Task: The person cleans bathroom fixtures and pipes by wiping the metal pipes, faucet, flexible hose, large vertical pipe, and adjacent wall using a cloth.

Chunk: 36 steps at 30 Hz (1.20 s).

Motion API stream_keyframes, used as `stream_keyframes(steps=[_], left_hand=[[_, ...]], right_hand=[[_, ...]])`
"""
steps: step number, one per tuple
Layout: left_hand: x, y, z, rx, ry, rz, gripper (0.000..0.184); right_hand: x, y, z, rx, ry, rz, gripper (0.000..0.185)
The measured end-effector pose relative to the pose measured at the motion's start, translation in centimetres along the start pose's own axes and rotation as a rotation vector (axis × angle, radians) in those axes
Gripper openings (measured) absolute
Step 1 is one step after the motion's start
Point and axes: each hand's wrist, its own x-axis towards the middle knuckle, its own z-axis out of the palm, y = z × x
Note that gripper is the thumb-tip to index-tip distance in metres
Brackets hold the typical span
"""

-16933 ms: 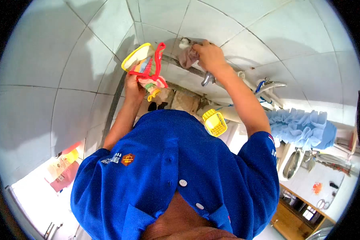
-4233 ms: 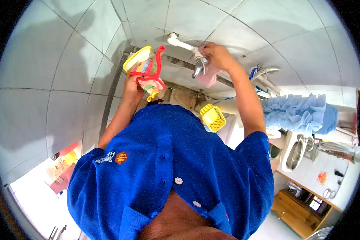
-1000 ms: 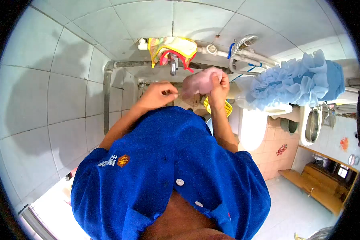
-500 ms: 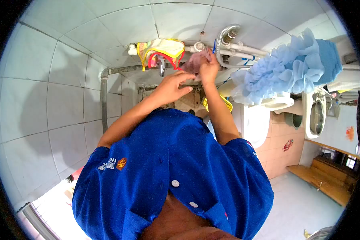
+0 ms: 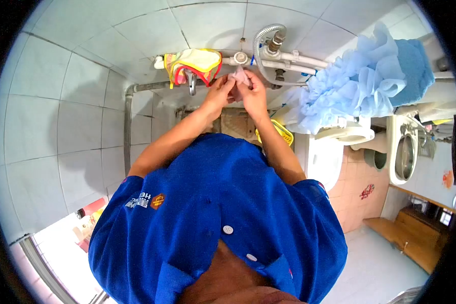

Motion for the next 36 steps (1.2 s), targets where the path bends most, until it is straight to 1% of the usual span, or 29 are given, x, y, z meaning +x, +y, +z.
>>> stream_keyframes(steps=[1, 2, 3, 4, 6, 7, 8, 10, 11, 12, 14, 15, 16, 18, 19, 21, 22, 24, 25, 29, 31, 32, 33, 34, 36], left_hand=[[0.5, -0.7, -0.1, -0.078, -0.021, 0.032, 0.029], [1.1, -1.4, -0.1, -0.155, -0.043, 0.068, 0.025], [1.4, -1.0, 0.1, -0.119, -0.005, 0.078, 0.017], [1.6, -1.0, 0.5, -0.121, 0.001, 0.082, 0.017], [1.5, -0.5, 1.6, 0.090, 0.194, 0.404, 0.019], [1.7, 0.1, 2.1, 0.224, 0.254, 0.530, 0.017], [1.7, 0.7, 2.7, 0.221, 0.262, 0.533, 0.017], [1.4, 2.8, 4.5, 0.479, 0.456, 0.877, 0.016], [1.8, 3.5, 4.6, 0.554, 0.401, 0.850, 0.020], [2.5, 3.6, 5.0, 0.555, 0.409, 0.847, 0.020], [3.6, 3.6, 6.1, 1.005, 0.606, 1.062, 0.025], [3.6, 3.7, 6.3, 1.086, 0.570, 0.912, 0.031], [3.7, 3.7, 6.4, 1.087, 0.576, 0.909, 0.031], [3.7, 3.4, 6.0, 1.219, 0.519, 0.959, 0.037], [3.7, 3.1, 5.7, 1.218, 0.522, 0.952, 0.037], [4.0, 3.1, 4.9, 1.501, 0.405, 1.020, 0.036], [4.0, 3.0, 4.6, 1.502, 0.405, 1.025, 0.036], [3.9, 3.1, 4.6, 1.553, 0.334, 1.061, 0.030], [3.3, 3.4, 5.0, 1.453, 0.339, 1.039, 0.026], [4.8, 3.2, 3.9, 1.556, 0.276, 1.059, 0.027], [4.7, 3.9, 4.4, 1.299, 0.303, 1.074, 0.026], [4.5, 4.0, 4.5, 1.293, 0.300, 1.077, 0.026], [4.2, 4.0, 4.6, 1.213, 0.369, 1.012, 0.026], [3.9, 4.0, 4.8, 1.132, 0.432, 0.948, 0.025], [2.9, 3.6, 5.2, 1.091, 0.372, 0.989, 0.026]], right_hand=[[0.2, 0.2, -0.5, 0.011, -0.094, -0.037, 0.046], [0.1, 0.1, -0.7, 0.014, -0.101, -0.035, 0.046], [0.1, -0.2, -0.9, 0.022, -0.090, -0.064, 0.047], [0.1, -0.6, -1.2, 0.030, -0.079, -0.094, 0.047], [-0.3, -1.7, -1.4, 0.031, -0.061, -0.119, 0.049], [-0.6, -2.2, -1.5, 0.029, -0.037, -0.145, 0.051], [-0.7, -2.0, -1.9, 0.029, -0.046, -0.145, 0.051], [-0.9, -1.2, -2.6, -0.149, -0.014, -0.137, 0.055], [-1.0, -0.9, -3.1, -0.173, -0.045, -0.130, 0.058], [-1.2, -0.5, -3.5, -0.172, -0.053, -0.127, 0.058], [-1.7, 0.7, -4.1, -0.126, -0.070, 0.008, 0.056], [-2.0, 1.0, -4.6, -0.210, -0.116, -0.031, 0.050], [-2.1, 1.4, -5.1, -0.209, -0.122, -0.030, 0.050], [-2.6, 1.9, -5.8, -0.134, -0.164, 0.046, 0.042], [-3.0, 2.0, -6.2, -0.135, -0.169, 0.052, 0.042], [-3.3, 2.2, -6.8, -0.151, -0.178, 0.134, 0.036], [-3.4, 2.4, -7.1, -0.150, -0.177, 0.129, 0.036], [-3.5, 3.0, -7.8, -0.160, -0.204, 0.144, 0.032], [-3.4, 3.4, -8.1, -0.158, -0.197, 0.139, 0.032], [-3.4, 4.4, -8.6, -0.140, -0.192, 0.195, 0.030], [-3.6, 4.5, -8.6, -0.154, -0.191, 0.224, 0.030], [-3.7, 4.6, -8.4, -0.093, -0.168, 0.237, 0.029], [-3.7, 4.2, -8.1, -0.032, -0.144, 0.248, 0.029], [-3.9, 3.7, -8.0, -0.035, -0.137, 0.243, 0.029], [-4.1, 2.6, -7.7, 0.037, -0.086, 0.283, 0.027]])
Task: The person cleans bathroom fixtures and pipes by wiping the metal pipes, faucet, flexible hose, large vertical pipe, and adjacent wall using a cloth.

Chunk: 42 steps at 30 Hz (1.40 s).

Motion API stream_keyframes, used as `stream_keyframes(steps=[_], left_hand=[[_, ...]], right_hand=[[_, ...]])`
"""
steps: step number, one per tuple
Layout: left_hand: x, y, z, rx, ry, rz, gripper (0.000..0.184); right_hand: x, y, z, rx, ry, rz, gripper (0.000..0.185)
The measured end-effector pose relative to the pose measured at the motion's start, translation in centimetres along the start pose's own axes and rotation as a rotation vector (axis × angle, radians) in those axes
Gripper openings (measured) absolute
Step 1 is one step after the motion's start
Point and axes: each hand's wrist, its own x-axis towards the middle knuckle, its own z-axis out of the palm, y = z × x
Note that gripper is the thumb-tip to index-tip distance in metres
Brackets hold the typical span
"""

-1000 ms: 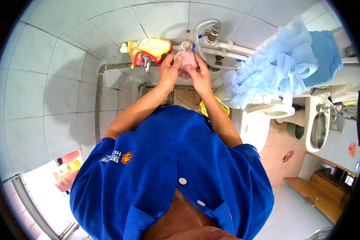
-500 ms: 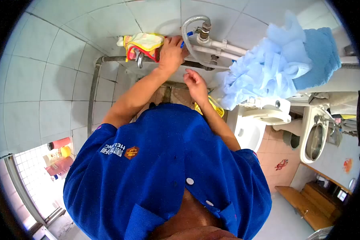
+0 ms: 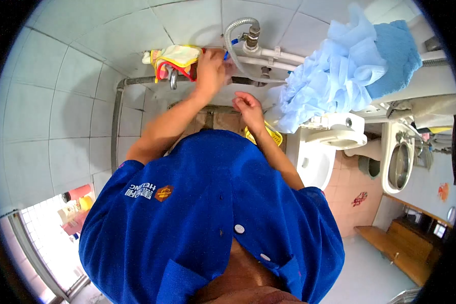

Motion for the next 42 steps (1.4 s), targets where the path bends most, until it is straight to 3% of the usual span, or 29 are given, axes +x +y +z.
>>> stream_keyframes(steps=[4, 6, 10, 13, 17, 19, 24, 25, 28, 30, 31, 32, 34, 38, 42], left_hand=[[-3.0, 1.3, 0.3, -0.234, -0.031, 0.109, 0.027], [-2.8, 1.2, 1.8, -0.254, -0.017, 0.057, 0.027], [-0.8, 1.0, 3.9, -0.219, -0.041, 0.071, 0.029], [-0.5, 0.2, 6.0, 0.041, -0.219, 0.245, 0.031], [-1.5, -0.7, 6.2, -0.068, -0.167, 0.263, 0.033], [-1.5, -1.2, 5.1, -0.244, -0.107, 0.401, 0.035], [-1.2, -0.4, 6.8, -0.341, -0.100, 0.279, 0.030], [-1.1, 0.1, 7.7, -0.535, -0.207, 0.100, 0.029], [-1.1, -1.2, 8.3, -0.349, -0.299, 0.263, 0.029], [-0.4, -1.9, 8.1, -0.313, -0.232, 0.513, 0.022], [-0.8, -2.0, 7.5, -0.250, -0.150, 0.542, 0.029], [-0.6, -1.7, 7.5, -0.239, -0.145, 0.543, 0.029], [-0.5, -0.3, 6.5, -0.265, -0.329, 0.277, 0.027], [-0.8, 0.4, 6.0, -0.236, -0.136, 0.446, 0.024], [-0.5, -0.6, 5.2, -0.112, -0.279, 0.577, 0.037]], right_hand=[[-0.7, 0.0, 0.1, 0.036, 0.048, 0.010, 0.027], [-1.2, 0.3, 0.3, 0.096, 0.079, 0.021, 0.025], [-2.6, 1.0, 0.7, 0.072, 0.124, 0.038, 0.022], [-3.5, 2.0, 1.5, 0.047, 0.180, 0.061, 0.020], [-5.4, 2.4, 2.8, 0.054, 0.276, 0.060, 0.021], [-6.0, 2.2, 3.1, 0.057, 0.306, 0.058, 0.021], [-6.4, 1.7, 3.1, 0.062, 0.397, 0.077, 0.020], [-6.2, 1.7, 2.9, 0.067, 0.381, 0.054, 0.019], [-5.5, 1.6, 2.2, 0.098, 0.332, 0.033, 0.018], [-5.0, 1.1, 1.7, 0.121, 0.295, 0.031, 0.018], [-5.0, 0.9, 1.7, 0.128, 0.297, 0.041, 0.018], [-4.9, 0.6, 1.5, 0.135, 0.299, 0.053, 0.018], [-4.9, 0.3, 0.5, 0.140, 0.275, 0.083, 0.019], [-5.0, 0.0, -1.7, 0.071, 0.241, 0.107, 0.023], [-4.9, 0.2, -3.5, 0.075, 0.210, 0.118, 0.024]])
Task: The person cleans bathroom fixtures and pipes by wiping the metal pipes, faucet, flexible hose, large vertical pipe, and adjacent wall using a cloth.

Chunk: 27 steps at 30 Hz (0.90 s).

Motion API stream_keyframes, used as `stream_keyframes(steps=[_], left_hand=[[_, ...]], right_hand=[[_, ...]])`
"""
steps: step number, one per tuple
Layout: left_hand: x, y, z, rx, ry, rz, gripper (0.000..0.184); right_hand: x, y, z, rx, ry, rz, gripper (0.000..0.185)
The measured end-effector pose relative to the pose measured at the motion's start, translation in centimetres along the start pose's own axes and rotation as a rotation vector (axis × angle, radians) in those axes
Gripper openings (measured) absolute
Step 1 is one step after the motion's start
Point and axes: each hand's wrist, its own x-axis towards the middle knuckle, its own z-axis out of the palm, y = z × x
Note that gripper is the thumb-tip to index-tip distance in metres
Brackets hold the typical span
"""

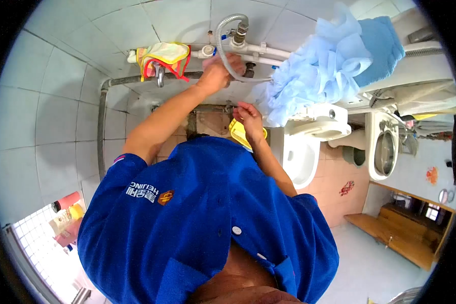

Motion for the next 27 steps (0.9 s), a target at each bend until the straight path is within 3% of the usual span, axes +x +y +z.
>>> stream_keyframes(steps=[2, 3, 6, 7, 8, 11, 12, 15, 17, 21, 23, 24, 26, 27], left_hand=[[0.4, 0.7, -0.1, -0.132, -0.051, -0.293, 0.041], [0.2, 1.1, 0.2, -0.124, -0.053, -0.301, 0.041], [-1.0, 2.6, 2.0, -0.234, -0.162, -0.200, 0.049], [-1.6, 2.1, 2.7, -0.132, -0.111, 0.037, 0.051], [-2.3, 2.0, 3.6, -0.124, -0.112, 0.039, 0.051], [-1.3, 4.3, 1.8, -0.202, 0.111, -0.525, 0.054], [-0.9, 3.8, 1.1, 0.069, 0.185, -0.330, 0.055], [0.0, 1.6, 2.3, 0.062, 0.159, -0.336, 0.052], [-1.2, 0.1, 5.5, -0.226, 0.175, -0.416, 0.045], [-2.4, 3.7, 4.0, -0.182, 0.166, -0.376, 0.044], [-3.7, 4.4, 4.8, -0.577, 0.287, -0.809, 0.040], [-3.9, 5.2, 4.6, -0.574, 0.286, -0.818, 0.040], [-4.3, 7.3, 4.2, -0.996, 0.400, -0.996, 0.036], [-5.3, 7.8, 4.6, -1.099, 0.279, -1.024, 0.036]], right_hand=[[0.3, 0.3, -0.9, 0.006, -0.034, 0.019, 0.024], [0.4, 0.4, -1.2, 0.002, -0.058, 0.030, 0.024], [0.6, 0.7, -1.7, -0.024, -0.099, 0.041, 0.024], [0.5, 0.8, -2.0, -0.023, -0.108, 0.041, 0.024], [0.4, 0.8, -2.2, -0.031, -0.133, 0.041, 0.024], [0.6, 1.0, -3.2, -0.021, -0.166, 0.043, 0.025], [0.5, 1.2, -3.7, -0.013, -0.174, 0.041, 0.025], [0.3, 1.2, -4.7, -0.059, -0.174, 0.058, 0.025], [0.1, 1.2, -5.0, -0.069, -0.178, 0.079, 0.025], [0.5, 1.4, -5.5, -0.055, -0.195, 0.053, 0.029], [1.1, 1.7, -5.3, -0.055, -0.224, 0.026, 0.034], [0.7, 0.9, -4.3, -0.068, -0.154, -0.016, 0.041], [0.1, -0.8, -2.9, -0.088, -0.091, -0.050, 0.050], [0.2, -1.7, -2.1, 0.075, -0.172, 0.018, 0.053]])
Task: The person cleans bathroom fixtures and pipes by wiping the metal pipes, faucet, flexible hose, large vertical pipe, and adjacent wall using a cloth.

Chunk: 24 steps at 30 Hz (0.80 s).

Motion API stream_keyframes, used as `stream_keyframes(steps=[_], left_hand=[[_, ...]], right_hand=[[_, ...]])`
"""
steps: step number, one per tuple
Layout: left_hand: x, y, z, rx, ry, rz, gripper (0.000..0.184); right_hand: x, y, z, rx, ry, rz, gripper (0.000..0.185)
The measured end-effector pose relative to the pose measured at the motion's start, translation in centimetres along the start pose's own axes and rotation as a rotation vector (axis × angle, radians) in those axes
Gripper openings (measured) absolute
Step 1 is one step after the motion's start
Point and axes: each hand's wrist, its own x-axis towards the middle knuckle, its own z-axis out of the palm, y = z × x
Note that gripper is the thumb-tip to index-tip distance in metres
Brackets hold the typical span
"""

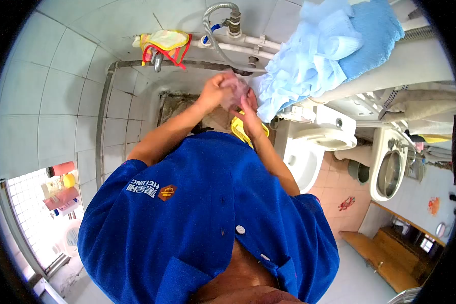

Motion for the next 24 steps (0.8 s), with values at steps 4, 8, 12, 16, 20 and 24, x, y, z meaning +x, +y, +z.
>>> stream_keyframes(steps=[4, 8, 12, 16, 20, 24], left_hand=[[-2.6, 1.8, 1.1, -0.144, -0.178, -0.159, 0.040], [-2.7, 2.1, -0.6, -0.224, -0.217, -0.049, 0.038], [-3.0, 1.6, -2.9, -0.145, -0.090, -0.015, 0.036], [-3.5, 1.7, -6.3, -0.180, -0.067, -0.099, 0.035], [-4.1, 1.6, -9.0, -0.152, -0.081, -0.139, 0.035], [-4.2, 1.0, -12.0, -0.086, -0.053, -0.194, 0.034]], right_hand=[[1.5, 0.3, 0.9, 0.287, -0.131, 0.072, 0.045], [2.8, 1.2, 0.8, 0.043, 0.003, -0.233, 0.024], [4.6, -0.4, 2.1, -0.626, 0.231, -0.758, 0.028], [7.6, 0.1, 2.8, -0.987, 0.437, -0.846, 0.055], [6.9, 1.5, 4.5, -1.200, 0.201, -0.793, 0.059], [6.6, 0.4, 6.1, -1.020, 0.170, -0.788, 0.059]])
